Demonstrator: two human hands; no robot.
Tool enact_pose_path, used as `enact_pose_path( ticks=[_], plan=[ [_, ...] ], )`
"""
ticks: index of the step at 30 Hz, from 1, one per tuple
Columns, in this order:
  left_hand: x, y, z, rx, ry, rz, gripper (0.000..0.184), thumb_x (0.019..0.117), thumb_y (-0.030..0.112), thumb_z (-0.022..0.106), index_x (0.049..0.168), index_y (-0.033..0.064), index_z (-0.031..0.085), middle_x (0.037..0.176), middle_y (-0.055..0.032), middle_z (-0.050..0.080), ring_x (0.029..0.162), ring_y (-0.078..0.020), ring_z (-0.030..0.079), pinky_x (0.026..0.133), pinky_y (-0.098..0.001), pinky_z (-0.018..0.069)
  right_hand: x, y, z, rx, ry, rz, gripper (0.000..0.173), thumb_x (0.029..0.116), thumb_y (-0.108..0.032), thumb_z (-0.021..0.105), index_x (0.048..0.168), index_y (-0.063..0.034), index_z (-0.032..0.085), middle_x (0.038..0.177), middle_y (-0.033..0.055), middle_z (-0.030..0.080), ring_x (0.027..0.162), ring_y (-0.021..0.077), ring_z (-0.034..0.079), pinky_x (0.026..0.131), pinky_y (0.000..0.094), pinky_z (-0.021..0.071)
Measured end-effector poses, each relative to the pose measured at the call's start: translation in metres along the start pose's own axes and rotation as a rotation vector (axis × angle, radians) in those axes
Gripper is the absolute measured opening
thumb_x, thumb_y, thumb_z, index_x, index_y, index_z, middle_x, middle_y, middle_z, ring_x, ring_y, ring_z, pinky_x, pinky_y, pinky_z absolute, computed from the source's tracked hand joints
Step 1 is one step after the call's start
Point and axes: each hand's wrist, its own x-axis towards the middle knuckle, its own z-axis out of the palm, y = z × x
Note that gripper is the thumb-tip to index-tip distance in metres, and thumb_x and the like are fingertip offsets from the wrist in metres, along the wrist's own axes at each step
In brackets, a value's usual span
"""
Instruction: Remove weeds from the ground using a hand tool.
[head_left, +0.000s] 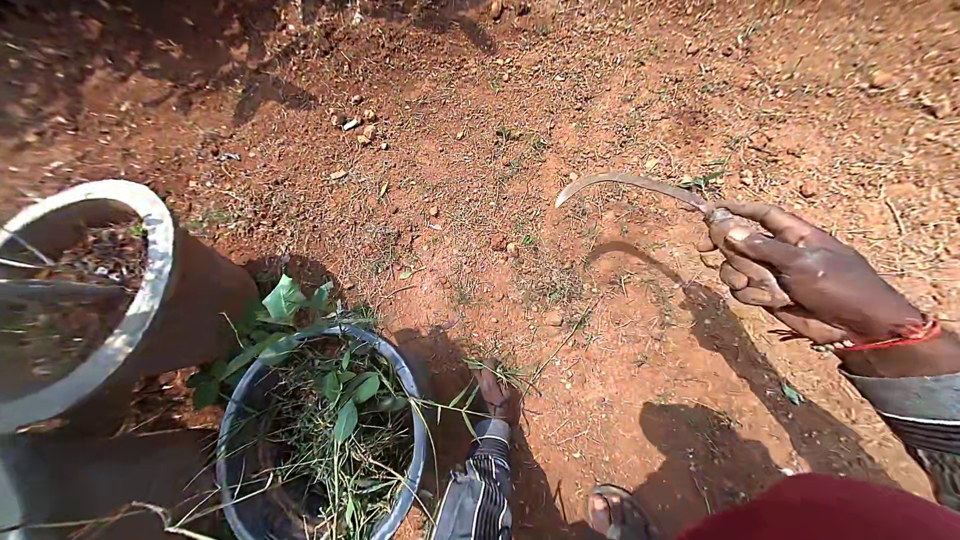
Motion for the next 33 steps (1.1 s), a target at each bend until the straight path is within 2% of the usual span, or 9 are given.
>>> enact_pose_path(
  ticks=[5,7,9,14,21,24,27,30,33],
  plan=[
    [0.001,0.008,-0.003,-0.007,-0.022,-0.094,0.034,0.0889,-0.01,0.057,0.122,-0.0194,0.06,0.134,-0.0447,0.05,0.129,-0.0536,0.05,0.113,-0.0505,0.0394,0.161,0.005,0.077,-0.37,0.124,0.11,0.047,0.1063,-0.019,0.047,0.152,-0.0135,0.037,0.097,0.011,0.056,0.063,0.0147,0.053,0.054,0.0313,0.0477],
    [-0.002,0.012,0.0,-0.022,0.024,-0.054,0.034,0.0875,-0.01,0.056,0.12,-0.0217,0.06,0.129,-0.0456,0.053,0.125,-0.0537,0.053,0.111,-0.0492,0.0417,0.229,0.03,0.127,-0.508,0.166,0.089,0.06,0.1026,-0.017,0.052,0.156,-0.0027,0.029,0.123,0.0291,0.061,0.101,0.0378,0.067,0.085,0.0548,0.0548],
    [0.001,0.015,-0.003,-0.012,0.023,-0.069,0.035,0.087,-0.011,0.058,0.12,-0.0226,0.059,0.13,-0.0465,0.052,0.126,-0.0541,0.052,0.111,-0.0489,0.0412,0.25,0.033,0.166,-0.448,0.179,0.034,0.068,0.1011,-0.015,0.053,0.159,-0.0001,0.021,0.136,0.0363,0.055,0.122,0.0502,0.06,0.099,0.0651,0.0476],
    [-0.002,0.016,-0.007,0.034,-0.032,-0.077,0.034,0.0874,-0.009,0.059,0.12,-0.0185,0.062,0.128,-0.0447,0.054,0.123,-0.0538,0.053,0.109,-0.0506,0.0421,0.19,0.038,0.126,-0.245,0.147,0.064,0.052,0.1065,-0.019,0.045,0.156,-0.0127,0.029,0.101,0.0174,0.059,0.062,0.0196,0.058,0.057,0.038,0.0525],
    [0.004,0.034,-0.017,0.107,-0.124,-0.22,0.035,0.0943,-0.001,0.058,0.125,-0.0178,0.06,0.133,-0.039,0.056,0.132,-0.0468,0.05,0.116,-0.0452,0.0342,0.137,0.002,0.048,-0.217,0.136,0.14,0.044,0.1085,-0.021,0.045,0.151,-0.0218,0.036,0.092,0.0034,0.053,0.054,0.0068,0.048,0.047,0.0228,0.0444],
    [-0.004,0.015,-0.006,0.005,-0.02,-0.093,0.036,0.0855,-0.006,0.06,0.119,-0.0191,0.061,0.127,-0.0445,0.054,0.122,-0.0525,0.054,0.108,-0.0511,0.0424,0.236,0.027,0.089,-0.377,0.235,0.122,0.051,0.1048,-0.019,0.044,0.154,-0.0116,0.033,0.102,0.0138,0.058,0.068,0.0183,0.056,0.06,0.0356,0.0503],
    [-0.004,0.013,-0.003,0.013,-0.007,-0.091,0.038,0.0844,-0.007,0.061,0.12,-0.0192,0.061,0.129,-0.044,0.053,0.125,-0.0523,0.052,0.11,-0.0504,0.0418,0.285,0.028,0.139,-0.365,0.283,0.066,0.067,0.1024,-0.014,0.05,0.161,-0.0053,0.019,0.138,0.0305,0.056,0.114,0.0426,0.065,0.092,0.0602,0.0531],
    [-0.004,0.013,-0.008,0.014,-0.03,-0.087,0.036,0.0858,-0.007,0.062,0.12,-0.0181,0.061,0.128,-0.043,0.054,0.123,-0.0514,0.053,0.108,-0.0502,0.0427,0.257,0.026,0.153,-0.223,0.264,0.084,0.054,0.1049,-0.017,0.044,0.155,-0.0108,0.027,0.109,0.0174,0.059,0.073,0.0221,0.062,0.062,0.0396,0.0536],
    [-0.005,0.014,-0.008,-0.044,-0.022,-0.048,0.034,0.0862,-0.004,0.06,0.116,-0.0183,0.062,0.125,-0.0422,0.056,0.121,-0.0505,0.054,0.108,-0.051,0.0424,0.203,0.029,0.115,-0.219,0.205,0.059,0.05,0.1087,-0.021,0.041,0.156,-0.016,0.028,0.104,0.0156,0.056,0.063,0.0177,0.056,0.058,0.0362,0.052]
  ],
)
